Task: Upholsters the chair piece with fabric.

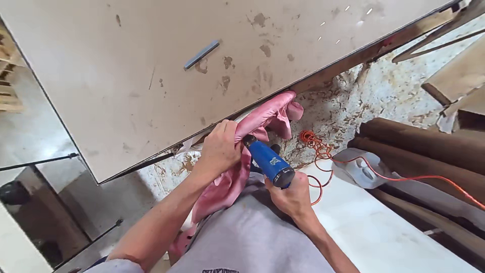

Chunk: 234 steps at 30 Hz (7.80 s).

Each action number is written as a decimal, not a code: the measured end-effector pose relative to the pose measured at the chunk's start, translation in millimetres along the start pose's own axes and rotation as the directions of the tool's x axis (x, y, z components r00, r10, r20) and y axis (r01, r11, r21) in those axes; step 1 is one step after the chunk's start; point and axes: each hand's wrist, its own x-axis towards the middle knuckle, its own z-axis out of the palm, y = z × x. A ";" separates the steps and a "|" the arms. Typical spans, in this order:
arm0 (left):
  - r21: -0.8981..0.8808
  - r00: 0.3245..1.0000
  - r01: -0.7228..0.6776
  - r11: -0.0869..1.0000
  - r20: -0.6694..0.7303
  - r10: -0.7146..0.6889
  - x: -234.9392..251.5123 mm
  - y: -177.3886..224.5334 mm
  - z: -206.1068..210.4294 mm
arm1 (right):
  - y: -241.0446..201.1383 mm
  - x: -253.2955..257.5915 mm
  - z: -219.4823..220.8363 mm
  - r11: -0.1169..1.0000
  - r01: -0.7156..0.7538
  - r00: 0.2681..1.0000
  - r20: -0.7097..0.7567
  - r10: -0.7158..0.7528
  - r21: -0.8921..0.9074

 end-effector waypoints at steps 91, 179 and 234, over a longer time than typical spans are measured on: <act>-0.048 0.977 0.067 0.997 -0.200 -0.075 -14.5 -39.2 16.4 | -69.7 210.0 -85.0 0.841 -0.015 0.998 0.036 0.041 -0.541; -0.266 0.987 0.069 0.962 -0.119 -0.103 -168.1 -159.6 26.9 | -39.1 339.4 -43.0 0.673 0.289 0.957 0.176 -0.232 -0.681; 0.158 0.946 0.248 0.956 0.171 -0.274 -23.0 -14.1 -22.5 | 2.7 145.1 48.4 0.902 0.418 0.866 0.346 -0.360 -0.107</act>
